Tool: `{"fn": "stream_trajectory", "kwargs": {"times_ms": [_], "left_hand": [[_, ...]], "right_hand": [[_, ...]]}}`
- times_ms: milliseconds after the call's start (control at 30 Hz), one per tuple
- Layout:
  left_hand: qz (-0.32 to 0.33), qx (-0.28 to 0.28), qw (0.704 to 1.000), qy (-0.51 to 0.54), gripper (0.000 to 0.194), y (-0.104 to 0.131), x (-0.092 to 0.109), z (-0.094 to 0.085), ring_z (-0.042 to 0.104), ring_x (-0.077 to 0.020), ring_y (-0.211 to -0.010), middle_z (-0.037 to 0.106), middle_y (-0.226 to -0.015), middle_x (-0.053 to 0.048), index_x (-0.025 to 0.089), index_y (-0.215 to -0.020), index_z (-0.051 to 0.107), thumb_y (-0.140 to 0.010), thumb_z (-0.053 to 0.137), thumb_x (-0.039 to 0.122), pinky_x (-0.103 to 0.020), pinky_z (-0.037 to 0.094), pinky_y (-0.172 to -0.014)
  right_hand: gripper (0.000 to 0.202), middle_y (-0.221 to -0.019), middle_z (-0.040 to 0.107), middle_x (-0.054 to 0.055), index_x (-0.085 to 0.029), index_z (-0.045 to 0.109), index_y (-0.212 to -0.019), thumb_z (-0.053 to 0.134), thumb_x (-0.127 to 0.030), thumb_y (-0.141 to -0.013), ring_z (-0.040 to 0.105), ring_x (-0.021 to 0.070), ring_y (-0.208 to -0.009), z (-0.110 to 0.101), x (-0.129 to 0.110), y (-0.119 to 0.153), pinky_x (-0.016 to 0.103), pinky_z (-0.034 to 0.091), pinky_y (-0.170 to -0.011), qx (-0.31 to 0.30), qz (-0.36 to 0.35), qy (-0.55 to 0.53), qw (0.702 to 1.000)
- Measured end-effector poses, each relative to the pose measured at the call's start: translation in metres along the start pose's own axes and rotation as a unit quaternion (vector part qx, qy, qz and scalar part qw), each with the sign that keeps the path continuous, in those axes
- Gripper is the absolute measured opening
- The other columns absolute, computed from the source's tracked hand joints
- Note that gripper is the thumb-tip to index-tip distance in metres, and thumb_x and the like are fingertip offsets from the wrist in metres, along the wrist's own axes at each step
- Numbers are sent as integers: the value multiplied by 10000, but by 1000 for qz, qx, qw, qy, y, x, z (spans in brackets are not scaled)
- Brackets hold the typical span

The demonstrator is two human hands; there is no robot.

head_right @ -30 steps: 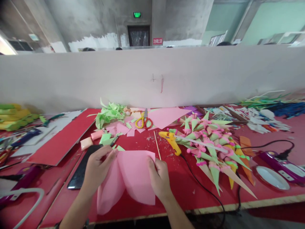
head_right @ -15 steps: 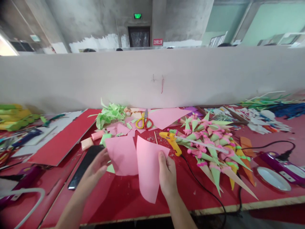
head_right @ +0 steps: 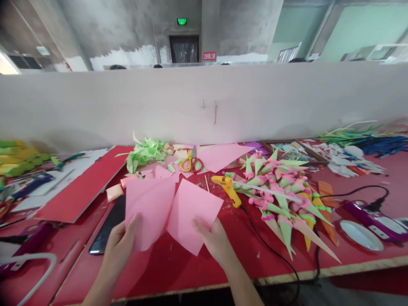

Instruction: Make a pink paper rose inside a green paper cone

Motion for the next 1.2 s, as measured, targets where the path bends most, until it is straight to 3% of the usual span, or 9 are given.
{"fn": "stream_trajectory", "kwargs": {"times_ms": [133,333,467,667,800,867,1000,1067,1200], "left_hand": [[0,26,1000,2,438,-1,1,-12,268,-67,-428,311,-457,49,167,-488,377,-663,511,546,-189,229,-385],[-28,32,999,10,459,-7,-6,-24,359,-88,-448,385,-448,43,167,-478,425,-604,545,592,-186,302,-404],[-58,11,998,33,449,-7,0,-20,399,-95,-442,444,-450,37,162,-489,484,-583,567,593,-194,351,-421],[-58,48,994,78,441,-7,12,-8,470,-136,-491,512,-454,9,153,-563,593,-506,623,589,-220,415,-461],[-64,83,992,70,364,-6,8,-14,484,-125,-526,557,-521,9,160,-565,602,-548,632,522,-196,405,-466],[-72,38,994,68,352,-5,9,-19,477,-121,-510,553,-517,9,158,-556,597,-583,612,509,-196,394,-462],[-82,-158,984,33,320,-6,15,-20,475,-127,-506,547,-514,-5,142,-541,591,-599,626,454,-210,389,-487],[-85,-162,983,16,350,-8,12,-17,447,-117,-471,525,-489,-6,134,-516,579,-582,629,474,-205,362,-454],[-88,-86,992,-21,455,-13,-4,-9,352,-85,-413,436,-432,14,123,-486,520,-602,562,561,-188,266,-384]], "right_hand": [[347,-720,648,65,-110,621,-773,604,-428,-636,587,212,-734,-2,5,-2,298,462,-632,22,-2,101,995],[293,-527,515,-1,-126,548,-578,509,-381,-718,489,140,-568,-5,-6,-3,218,377,-493,27,-124,173,977],[308,-473,409,-29,-155,458,-514,489,-369,-734,440,123,-537,-10,-15,1,207,340,-473,46,-151,211,965],[350,-485,392,-29,-165,411,-500,468,-408,-746,385,103,-498,-17,-20,4,206,318,-454,65,-162,203,964],[353,-479,389,-27,-167,420,-505,465,-427,-740,372,106,-494,-21,-24,7,207,314,-453,61,-138,184,971],[338,-496,410,-22,-166,444,-531,468,-435,-735,391,116,-509,-24,-27,7,211,330,-469,37,-125,171,977],[313,-516,406,-26,-161,468,-584,482,-439,-727,383,115,-517,-33,-26,4,212,321,-478,-16,-118,183,976],[333,-492,335,-41,-168,420,-551,472,-442,-735,330,99,-489,-34,-22,2,211,283,-459,-30,-118,197,973],[382,-490,218,-58,-189,296,-518,438,-456,-751,241,77,-462,-30,-9,-2,214,215,-432,-26,-117,199,973]]}}
Point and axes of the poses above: each hand's wrist, its own y-axis away from the middle knuckle, its own z-axis out of the palm, x = y × z, the point moved 1 cm from there along -y, towards the middle knuckle
